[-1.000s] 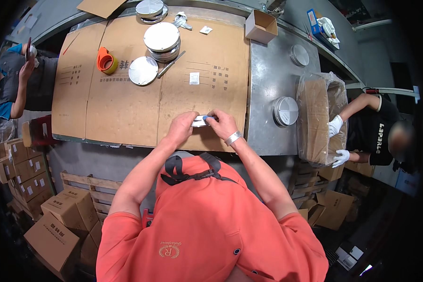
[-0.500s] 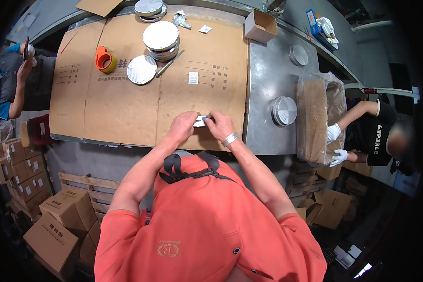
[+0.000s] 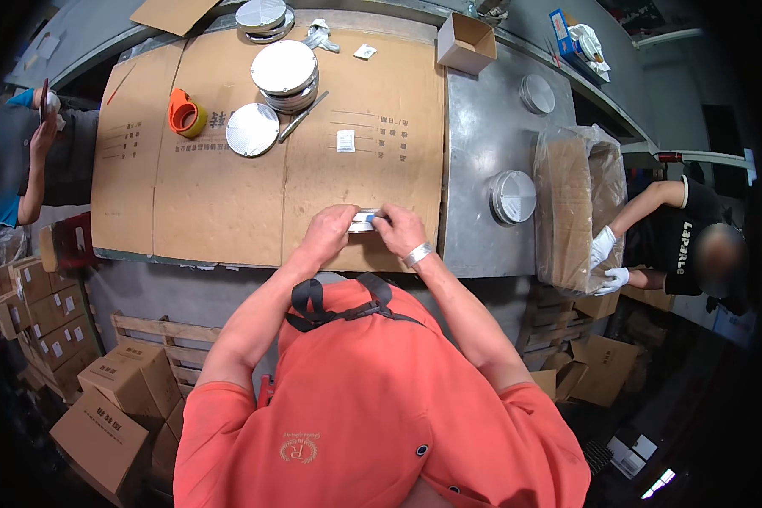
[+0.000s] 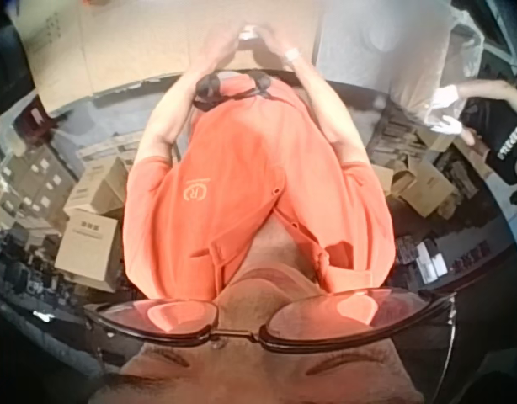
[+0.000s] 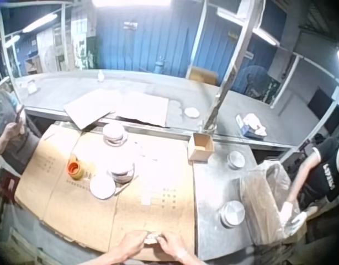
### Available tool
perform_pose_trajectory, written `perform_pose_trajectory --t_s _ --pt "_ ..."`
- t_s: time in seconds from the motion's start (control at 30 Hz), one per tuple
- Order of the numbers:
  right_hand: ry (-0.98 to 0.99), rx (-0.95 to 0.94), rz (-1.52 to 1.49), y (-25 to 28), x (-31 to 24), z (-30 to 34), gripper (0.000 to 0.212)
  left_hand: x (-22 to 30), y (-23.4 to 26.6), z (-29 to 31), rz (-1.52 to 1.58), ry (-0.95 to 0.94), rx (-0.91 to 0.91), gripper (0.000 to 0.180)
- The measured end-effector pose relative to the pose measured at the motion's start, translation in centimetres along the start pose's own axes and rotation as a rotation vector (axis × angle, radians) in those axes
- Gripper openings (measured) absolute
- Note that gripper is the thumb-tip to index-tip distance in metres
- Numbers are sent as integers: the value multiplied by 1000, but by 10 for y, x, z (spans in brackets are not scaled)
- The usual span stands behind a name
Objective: Inspecting metal ring components and applying tape before packing them into boxes.
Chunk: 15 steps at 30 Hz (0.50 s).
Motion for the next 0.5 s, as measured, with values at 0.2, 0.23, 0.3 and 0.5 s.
perform_pose_trajectory --t_s 0.2,0.23,0.3,0.5 --pt "-314 84 -62 13 62 8 20 -3 1 1 20 28 11 28" --pt "-413 79 -88 9 71 4 23 -6 3 3 71 70 14 30" --pt "-274 155 -58 -2 83 -9 26 -7 8 9 151 129 63 35" --pt "-217 79 -830 35 14 -8 53 31 66 19 584 341 66 38"
Point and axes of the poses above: each hand's wrist, its own z-axis away from the middle knuckle, its own y-axis out of the back of the hand, x = y × z, the point moved 4 cm from there along -z, towards the middle knuckle, and after that the axes turned 7 degrees about y, right-handed, at the moved point
